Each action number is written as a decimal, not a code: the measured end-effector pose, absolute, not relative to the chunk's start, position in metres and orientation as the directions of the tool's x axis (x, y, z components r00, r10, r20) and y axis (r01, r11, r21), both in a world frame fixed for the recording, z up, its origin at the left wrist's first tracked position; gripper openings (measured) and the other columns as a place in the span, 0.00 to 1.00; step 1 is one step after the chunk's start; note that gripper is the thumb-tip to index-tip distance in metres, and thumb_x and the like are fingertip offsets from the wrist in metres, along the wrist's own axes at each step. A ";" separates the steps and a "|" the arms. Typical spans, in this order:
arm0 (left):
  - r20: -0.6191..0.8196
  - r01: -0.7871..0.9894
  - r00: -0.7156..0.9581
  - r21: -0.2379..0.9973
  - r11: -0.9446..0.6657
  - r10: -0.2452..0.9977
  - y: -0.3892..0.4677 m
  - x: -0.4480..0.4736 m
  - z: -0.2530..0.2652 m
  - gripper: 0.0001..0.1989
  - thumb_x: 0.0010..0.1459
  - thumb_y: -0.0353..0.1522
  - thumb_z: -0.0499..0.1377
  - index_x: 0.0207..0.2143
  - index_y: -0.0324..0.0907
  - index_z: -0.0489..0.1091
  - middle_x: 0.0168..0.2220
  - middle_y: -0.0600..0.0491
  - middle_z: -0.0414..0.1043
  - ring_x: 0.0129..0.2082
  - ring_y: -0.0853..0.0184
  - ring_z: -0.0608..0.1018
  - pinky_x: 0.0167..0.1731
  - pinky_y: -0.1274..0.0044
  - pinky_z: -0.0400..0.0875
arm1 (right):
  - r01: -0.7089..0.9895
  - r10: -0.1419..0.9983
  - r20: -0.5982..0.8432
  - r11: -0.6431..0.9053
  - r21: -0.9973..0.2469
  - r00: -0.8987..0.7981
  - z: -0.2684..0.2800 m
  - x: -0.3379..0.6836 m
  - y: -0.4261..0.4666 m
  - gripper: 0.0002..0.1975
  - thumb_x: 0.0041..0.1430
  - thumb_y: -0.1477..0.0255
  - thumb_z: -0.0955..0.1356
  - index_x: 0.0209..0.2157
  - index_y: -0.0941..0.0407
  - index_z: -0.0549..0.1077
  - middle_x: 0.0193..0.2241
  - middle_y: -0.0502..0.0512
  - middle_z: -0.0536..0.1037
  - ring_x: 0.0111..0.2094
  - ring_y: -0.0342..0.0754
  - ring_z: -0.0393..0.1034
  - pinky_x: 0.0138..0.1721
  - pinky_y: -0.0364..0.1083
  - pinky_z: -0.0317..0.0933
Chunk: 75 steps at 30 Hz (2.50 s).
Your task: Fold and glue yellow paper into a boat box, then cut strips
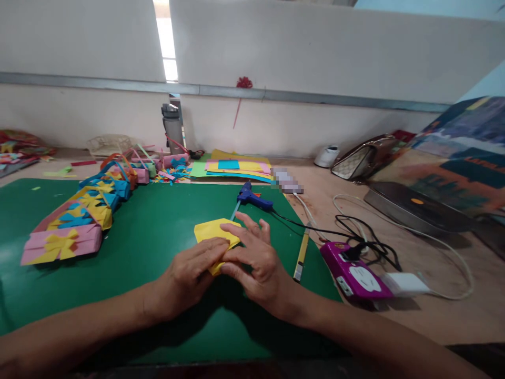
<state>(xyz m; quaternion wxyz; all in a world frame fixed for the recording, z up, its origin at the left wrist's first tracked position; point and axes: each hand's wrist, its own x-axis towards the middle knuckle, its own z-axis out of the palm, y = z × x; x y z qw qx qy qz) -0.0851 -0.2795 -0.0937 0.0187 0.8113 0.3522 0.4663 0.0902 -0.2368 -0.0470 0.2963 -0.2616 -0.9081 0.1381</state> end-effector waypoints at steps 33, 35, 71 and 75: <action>0.491 0.446 0.199 0.725 -0.524 0.848 -0.292 -0.077 -0.080 0.17 0.57 0.25 0.51 0.47 0.43 0.72 0.47 0.50 0.74 0.47 0.62 0.75 0.51 0.68 0.68 | 0.393 0.367 0.656 0.912 -0.116 -0.659 -0.057 0.087 -0.238 0.09 0.58 0.77 0.62 0.28 0.55 0.72 0.50 0.56 0.72 0.59 0.55 0.54 0.58 0.60 0.34; 0.503 0.449 0.175 0.724 -0.523 0.846 -0.291 -0.077 -0.083 0.17 0.57 0.26 0.51 0.46 0.44 0.72 0.47 0.50 0.74 0.47 0.62 0.76 0.50 0.67 0.68 | 0.393 0.359 0.654 0.914 -0.102 -0.665 -0.057 0.087 -0.237 0.09 0.58 0.77 0.62 0.28 0.55 0.72 0.50 0.56 0.72 0.59 0.55 0.54 0.58 0.61 0.34; 0.583 0.441 0.137 0.688 -0.576 0.801 -0.283 -0.085 -0.084 0.14 0.55 0.24 0.53 0.42 0.40 0.73 0.42 0.47 0.77 0.45 0.63 0.77 0.48 0.70 0.72 | 0.326 0.498 0.589 0.866 -0.379 -0.637 -0.053 0.094 -0.210 0.07 0.53 0.74 0.69 0.24 0.56 0.68 0.40 0.54 0.77 0.54 0.56 0.62 0.55 0.63 0.37; 0.585 0.435 0.138 0.689 -0.580 0.799 -0.283 -0.085 -0.084 0.13 0.55 0.24 0.53 0.41 0.39 0.73 0.41 0.46 0.77 0.44 0.63 0.78 0.47 0.70 0.73 | 0.287 0.474 0.587 0.876 -0.387 -0.656 -0.052 0.094 -0.211 0.07 0.55 0.75 0.68 0.25 0.55 0.68 0.28 0.49 0.78 0.48 0.52 0.68 0.56 0.62 0.32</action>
